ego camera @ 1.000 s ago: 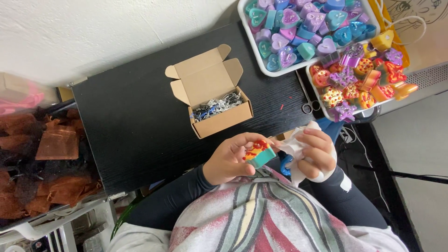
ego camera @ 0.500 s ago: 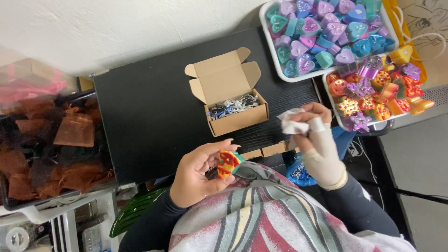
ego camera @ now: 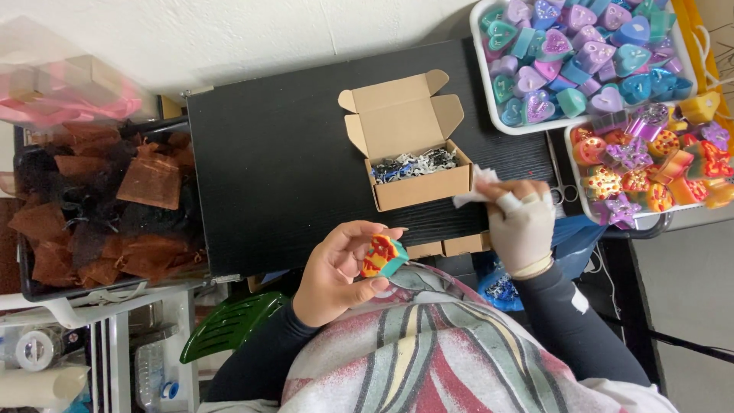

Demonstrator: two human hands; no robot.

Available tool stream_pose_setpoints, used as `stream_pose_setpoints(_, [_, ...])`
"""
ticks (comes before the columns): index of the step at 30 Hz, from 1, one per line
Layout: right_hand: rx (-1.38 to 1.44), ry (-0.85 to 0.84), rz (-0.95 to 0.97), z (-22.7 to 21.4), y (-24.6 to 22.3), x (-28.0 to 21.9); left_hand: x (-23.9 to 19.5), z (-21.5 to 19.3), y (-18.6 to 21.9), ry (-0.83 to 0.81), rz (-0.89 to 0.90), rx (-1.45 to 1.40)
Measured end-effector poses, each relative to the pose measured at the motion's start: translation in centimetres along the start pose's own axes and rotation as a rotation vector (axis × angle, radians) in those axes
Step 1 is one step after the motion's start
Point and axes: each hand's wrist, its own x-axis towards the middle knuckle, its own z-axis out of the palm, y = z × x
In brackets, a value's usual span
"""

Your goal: Packaging small decorative pizza-shaped wax melts into small pouches and then into a cardboard box.

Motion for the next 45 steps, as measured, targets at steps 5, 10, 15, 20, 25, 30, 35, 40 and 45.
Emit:
stream_pose_setpoints(5, [0.047,-0.045,0.186,0.9,3.1,1.1,0.1,0.1,-0.2,0.009,-0.019,-0.066])
stream_pose_setpoints(10, [0.132,0.039,0.246,-0.7,1.1,2.2,0.1,0.3,0.3,0.024,-0.044,-0.01])
stream_pose_setpoints(15, [0.096,0.101,0.291,1.2,-0.5,0.5,0.0,0.6,0.7,0.022,-0.075,-0.038])
stream_pose_setpoints(20, [0.024,0.021,0.187,2.5,-2.2,0.8,-0.8,-0.4,-0.5,0.028,-0.087,-0.129])
stream_pose_setpoints(25, [0.038,0.007,0.182,2.7,-2.2,0.9,-1.1,-1.8,2.3,-0.023,0.032,0.142])
stream_pose_setpoints(30, [0.089,0.078,0.193,2.6,-2.4,1.0,-0.7,-4.2,5.6,0.065,-0.017,1.119])
stream_pose_setpoints(35, [0.26,0.165,0.209,1.2,-1.7,0.5,0.5,-5.9,6.3,-0.036,-0.092,1.368])
stream_pose_setpoints(40, [0.454,0.218,0.254,-2.8,-0.5,-1.5,2.4,-6.7,6.1,-0.196,-0.08,1.455])
stream_pose_setpoints(45, [0.333,0.257,0.311,-7.0,1.6,-3.6,3.3,-7.8,5.5,-0.192,-0.018,1.504])
